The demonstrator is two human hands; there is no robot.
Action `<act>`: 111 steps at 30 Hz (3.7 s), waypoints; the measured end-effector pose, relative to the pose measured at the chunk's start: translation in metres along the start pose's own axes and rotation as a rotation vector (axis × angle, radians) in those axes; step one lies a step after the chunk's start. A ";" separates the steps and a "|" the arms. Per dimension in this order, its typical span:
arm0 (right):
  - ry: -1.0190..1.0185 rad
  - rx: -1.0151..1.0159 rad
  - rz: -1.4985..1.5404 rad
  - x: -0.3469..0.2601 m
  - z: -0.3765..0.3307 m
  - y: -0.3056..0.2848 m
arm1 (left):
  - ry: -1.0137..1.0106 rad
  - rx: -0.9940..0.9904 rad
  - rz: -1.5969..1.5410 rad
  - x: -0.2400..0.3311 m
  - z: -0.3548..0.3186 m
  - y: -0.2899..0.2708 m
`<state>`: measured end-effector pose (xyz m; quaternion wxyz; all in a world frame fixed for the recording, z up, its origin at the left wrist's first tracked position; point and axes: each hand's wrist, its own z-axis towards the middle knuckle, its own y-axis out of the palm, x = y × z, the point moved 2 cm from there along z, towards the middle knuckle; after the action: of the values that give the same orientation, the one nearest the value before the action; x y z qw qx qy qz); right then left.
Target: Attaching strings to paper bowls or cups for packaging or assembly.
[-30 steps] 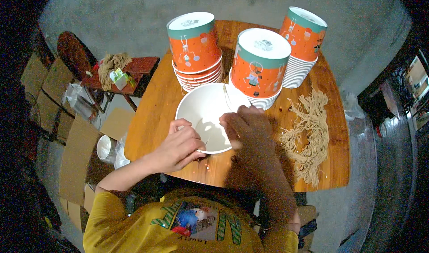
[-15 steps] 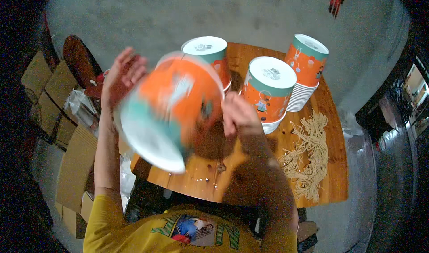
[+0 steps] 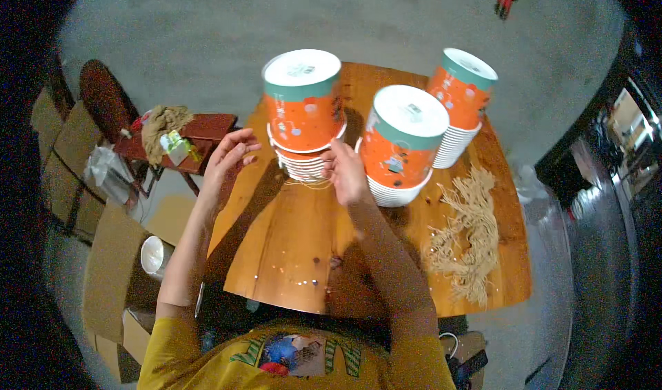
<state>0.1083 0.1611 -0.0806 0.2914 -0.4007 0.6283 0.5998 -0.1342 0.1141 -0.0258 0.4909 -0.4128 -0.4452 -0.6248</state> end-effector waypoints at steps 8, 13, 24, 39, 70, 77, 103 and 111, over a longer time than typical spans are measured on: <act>-1.260 0.341 -1.544 -0.099 -0.093 0.006 | -0.043 -0.002 0.140 -0.055 -0.011 0.047; -1.204 0.348 -1.629 -0.149 -0.091 -0.022 | 0.155 -0.183 0.406 -0.084 -0.016 0.141; -1.236 0.155 -1.315 -0.175 -0.076 -0.027 | 0.266 -0.015 0.461 -0.128 0.014 0.213; -1.424 0.128 -1.290 -0.215 -0.082 -0.014 | 0.422 0.039 0.496 -0.095 0.024 0.216; -0.358 0.400 -1.240 -0.100 -0.140 -0.216 | 0.609 -0.624 1.128 0.029 -0.112 0.164; -0.341 -0.059 -0.753 -0.130 -0.192 -0.100 | 0.529 -0.420 0.688 0.040 -0.104 0.195; -0.510 -0.204 -0.940 -0.126 -0.206 -0.058 | 0.145 -0.472 0.442 0.051 -0.087 0.219; -0.530 -0.105 -0.884 -0.134 -0.211 -0.068 | -0.082 -0.493 0.426 0.045 -0.086 0.201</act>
<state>0.2581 -0.0238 0.0208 0.6456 -0.4762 0.2727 0.5312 0.0478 -0.0040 0.0248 0.4774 -0.6278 -0.2037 -0.5800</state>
